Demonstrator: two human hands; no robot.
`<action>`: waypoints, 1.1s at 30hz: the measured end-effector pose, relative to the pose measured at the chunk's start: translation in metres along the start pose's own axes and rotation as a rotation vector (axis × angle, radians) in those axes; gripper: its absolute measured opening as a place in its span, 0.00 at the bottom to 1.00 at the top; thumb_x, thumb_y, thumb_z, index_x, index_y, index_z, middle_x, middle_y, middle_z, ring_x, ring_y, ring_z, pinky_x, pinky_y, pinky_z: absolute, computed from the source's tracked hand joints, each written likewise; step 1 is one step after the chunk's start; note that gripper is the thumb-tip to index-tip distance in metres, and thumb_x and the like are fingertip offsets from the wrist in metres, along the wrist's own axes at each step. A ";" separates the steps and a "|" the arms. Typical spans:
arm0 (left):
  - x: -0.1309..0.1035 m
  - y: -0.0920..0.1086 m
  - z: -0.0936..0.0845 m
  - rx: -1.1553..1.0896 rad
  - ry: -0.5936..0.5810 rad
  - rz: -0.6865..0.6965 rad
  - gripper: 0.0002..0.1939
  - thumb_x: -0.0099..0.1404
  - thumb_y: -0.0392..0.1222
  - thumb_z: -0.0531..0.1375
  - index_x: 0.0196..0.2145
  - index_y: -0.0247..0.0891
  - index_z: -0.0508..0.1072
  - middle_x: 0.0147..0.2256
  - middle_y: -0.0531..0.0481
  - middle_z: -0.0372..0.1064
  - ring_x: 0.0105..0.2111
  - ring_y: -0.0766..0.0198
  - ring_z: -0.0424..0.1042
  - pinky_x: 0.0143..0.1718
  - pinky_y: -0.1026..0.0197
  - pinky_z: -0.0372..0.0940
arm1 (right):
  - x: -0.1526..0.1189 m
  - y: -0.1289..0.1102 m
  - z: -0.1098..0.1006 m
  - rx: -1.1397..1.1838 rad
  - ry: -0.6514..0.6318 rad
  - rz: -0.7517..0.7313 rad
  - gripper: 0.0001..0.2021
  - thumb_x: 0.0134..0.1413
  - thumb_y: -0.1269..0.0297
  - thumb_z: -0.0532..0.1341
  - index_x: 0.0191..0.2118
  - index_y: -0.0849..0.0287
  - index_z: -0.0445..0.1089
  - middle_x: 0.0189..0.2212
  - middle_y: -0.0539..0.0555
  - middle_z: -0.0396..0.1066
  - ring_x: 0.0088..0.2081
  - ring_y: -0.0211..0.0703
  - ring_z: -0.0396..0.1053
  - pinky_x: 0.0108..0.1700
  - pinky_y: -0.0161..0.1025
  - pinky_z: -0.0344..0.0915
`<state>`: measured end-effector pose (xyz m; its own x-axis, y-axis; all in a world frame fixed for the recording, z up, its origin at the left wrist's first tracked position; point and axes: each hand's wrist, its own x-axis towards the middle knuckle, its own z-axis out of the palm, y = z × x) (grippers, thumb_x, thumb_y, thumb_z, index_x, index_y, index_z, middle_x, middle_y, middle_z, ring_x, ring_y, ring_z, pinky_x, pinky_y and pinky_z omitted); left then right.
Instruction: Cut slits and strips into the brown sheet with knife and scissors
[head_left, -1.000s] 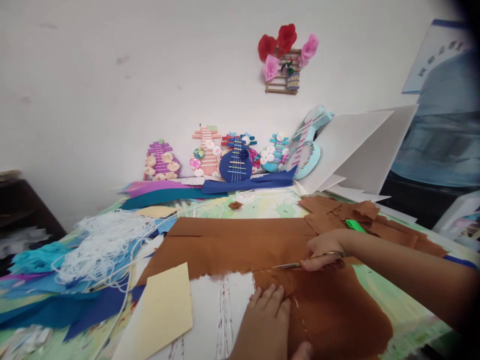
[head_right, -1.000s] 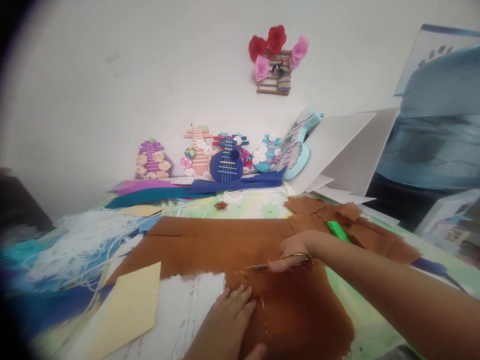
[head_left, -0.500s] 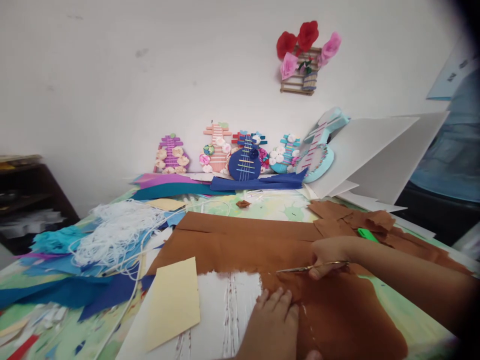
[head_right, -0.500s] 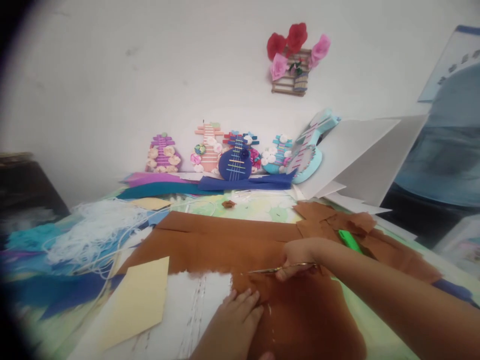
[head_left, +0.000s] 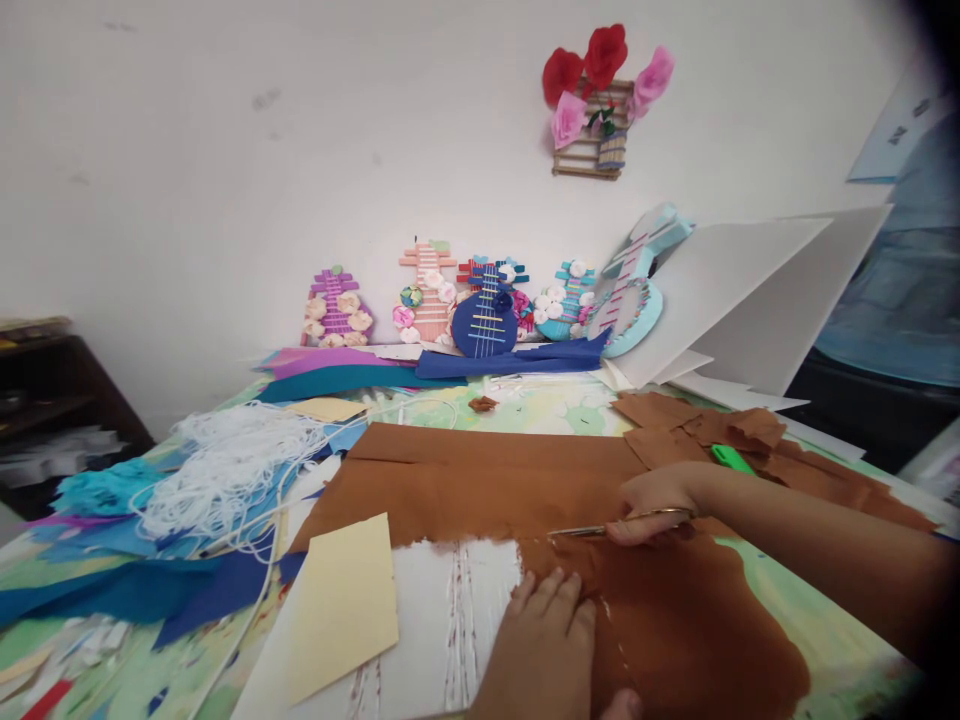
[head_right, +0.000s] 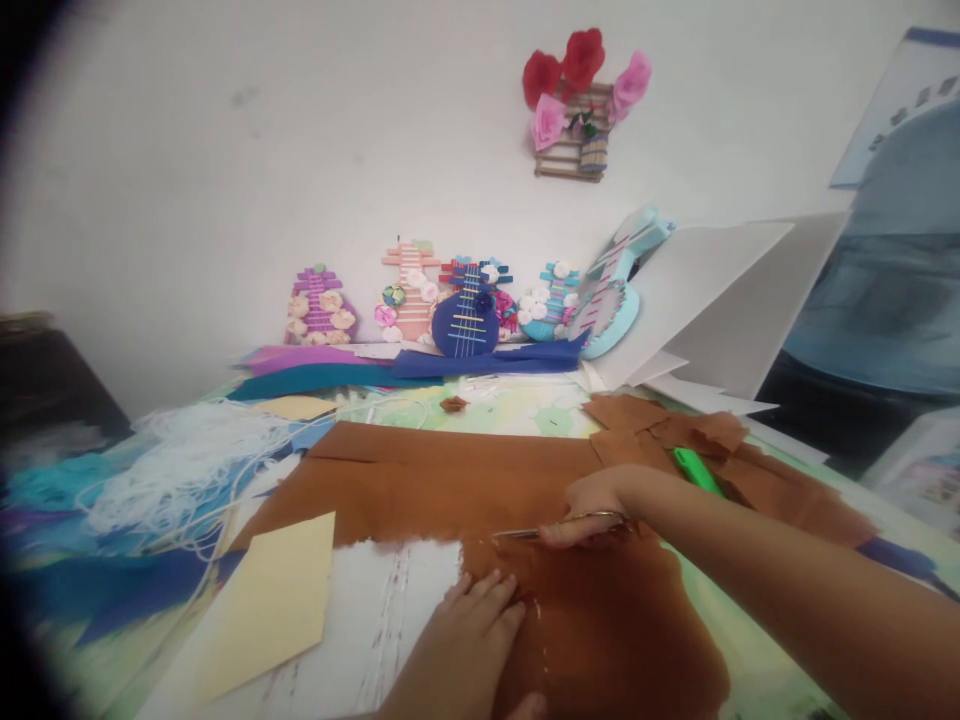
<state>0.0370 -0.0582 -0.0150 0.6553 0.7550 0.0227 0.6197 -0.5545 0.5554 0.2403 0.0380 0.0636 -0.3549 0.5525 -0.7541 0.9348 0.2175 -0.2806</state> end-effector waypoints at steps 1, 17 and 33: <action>0.000 0.000 0.000 -0.003 -0.001 -0.001 0.33 0.55 0.56 0.49 0.51 0.29 0.62 0.54 0.39 0.52 0.55 0.49 0.49 0.55 0.48 0.39 | 0.001 -0.002 0.000 -0.002 -0.004 -0.003 0.25 0.42 0.40 0.50 0.18 0.60 0.57 0.14 0.47 0.56 0.15 0.33 0.55 0.17 0.33 0.54; -0.002 0.003 -0.002 0.001 0.002 -0.030 0.33 0.53 0.54 0.54 0.51 0.29 0.62 0.54 0.37 0.52 0.55 0.48 0.48 0.55 0.48 0.37 | 0.015 -0.034 -0.004 -0.084 0.006 -0.092 0.28 0.44 0.37 0.46 0.18 0.61 0.58 0.13 0.48 0.57 0.15 0.33 0.55 0.19 0.34 0.55; -0.003 0.001 0.001 0.035 0.069 -0.002 0.31 0.51 0.53 0.56 0.50 0.32 0.64 0.53 0.39 0.55 0.53 0.47 0.52 0.54 0.46 0.43 | 0.017 -0.034 0.002 -0.158 0.158 -0.048 0.25 0.39 0.41 0.53 0.25 0.62 0.70 0.10 0.45 0.55 0.14 0.34 0.55 0.17 0.32 0.53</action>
<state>0.0364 -0.0610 -0.0157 0.6233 0.7780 0.0791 0.6367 -0.5636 0.5264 0.2024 0.0389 0.0591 -0.4072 0.6552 -0.6364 0.9085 0.3625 -0.2081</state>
